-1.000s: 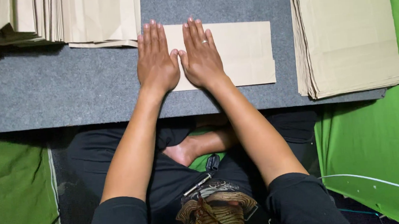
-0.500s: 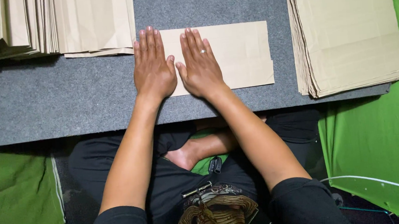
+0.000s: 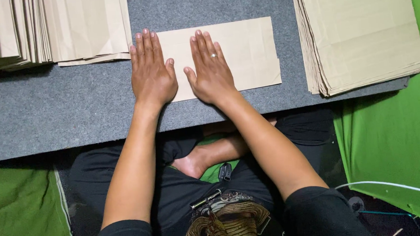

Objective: Folding and smoothing paper bags on a flat surface

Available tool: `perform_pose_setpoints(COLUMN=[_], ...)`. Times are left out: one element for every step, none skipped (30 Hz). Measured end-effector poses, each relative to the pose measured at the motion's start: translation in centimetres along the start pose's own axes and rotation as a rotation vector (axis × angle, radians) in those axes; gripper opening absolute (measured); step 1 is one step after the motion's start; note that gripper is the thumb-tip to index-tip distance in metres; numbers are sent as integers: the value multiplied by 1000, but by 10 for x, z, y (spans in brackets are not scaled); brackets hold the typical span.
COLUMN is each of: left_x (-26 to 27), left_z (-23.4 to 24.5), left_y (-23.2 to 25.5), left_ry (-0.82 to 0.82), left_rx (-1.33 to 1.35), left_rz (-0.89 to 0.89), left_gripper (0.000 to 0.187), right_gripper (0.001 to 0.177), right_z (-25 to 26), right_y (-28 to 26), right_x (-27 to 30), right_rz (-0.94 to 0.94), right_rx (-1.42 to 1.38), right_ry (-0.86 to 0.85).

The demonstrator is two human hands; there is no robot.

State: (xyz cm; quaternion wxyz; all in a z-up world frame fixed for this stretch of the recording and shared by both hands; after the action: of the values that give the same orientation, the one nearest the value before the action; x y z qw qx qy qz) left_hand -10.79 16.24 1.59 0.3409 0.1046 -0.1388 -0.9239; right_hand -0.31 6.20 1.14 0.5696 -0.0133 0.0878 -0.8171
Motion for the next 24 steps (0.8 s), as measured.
perform_pose_setpoints(left_x=[0,0,0,0,0,0,0,0,1,1,1,0,0,0,0,0,0,0,0,0,0,1,1,0], left_z=[0,1,2,2,2,3,2,1,1,1,1,0,5,6,7,6,6,7,4,3,3,4,5,5], left_y=[0,1,1,1,1,2,2,2,1,1,1,0,3,3,5,5,5,5,4,4,3,3,4,4], left_ry=[-3,-4,-1,-1,1,3,2,8,15,15,22,30,28,-31,-90,-94,-99,-104,-103,-79,-56,-56,-64,-71], left_rx=[0,-2,-5,-6,-10,-14,-14,-17,-20,-20,-22,-25,-24,-20,-14,-13,-19,-25,-27,-25,-24,-26,-20,-15], left_rz=[0,1,4,5,5,4,1,-4,-8,-8,-12,-15,-14,17,46,48,51,54,51,41,31,30,36,42], left_gripper=[69,69,69,69,69,69,69,68,68,68,69,70,70,69,68,68,68,68,68,68,69,69,68,68], right_gripper=[76,75,75,75,75,75,75,75,76,76,77,78,78,77,77,77,77,77,77,77,76,76,76,76], right_z=[-1,1,2,5,5,4,4,4,3,3,4,4,5,6,8,9,10,11,18,22,25,24,24,24], right_y=[2,3,3,4,6,8,10,13,15,16,16,16,16,16,17,18,19,19,19,21,21,22,23,24], right_x=[4,9,12,6,1,-4,-9,-15,-20,-17,-13,-11,-5,1,8,6,5,4,-2,-8,-13,-12,-13,-14], right_rz=[-2,6,18,19,-7,-33,-36,-47,-55,-56,-46,-35,-35,-34,-34,-34,-41,-47,-49,-85,-121,-122,-112,-102], right_rx=[-1,9,19,19,-2,-23,-24,-8,8,8,12,16,15,9,4,3,1,-1,-2,2,4,3,-1,-4], right_ry=[-2,23,50,50,-6,-63,-62,-67,-73,-73,-66,-59,-61,-53,-47,-50,-54,-57,-55,-125,-195,-194,-181,-168])
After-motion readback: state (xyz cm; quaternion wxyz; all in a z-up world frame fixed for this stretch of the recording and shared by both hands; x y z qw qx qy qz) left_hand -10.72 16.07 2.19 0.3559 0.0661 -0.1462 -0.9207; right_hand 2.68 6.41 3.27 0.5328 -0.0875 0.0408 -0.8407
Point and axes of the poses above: each hand's wrist, its own x-axis away from the middle knuckle, its own z-axis out of the back of the hand, y = z × x, the point moved 6 cm from there along -x, towards the middle knuckle, and after that the axes turned 3 degrees about y, right-handed, at the moved point
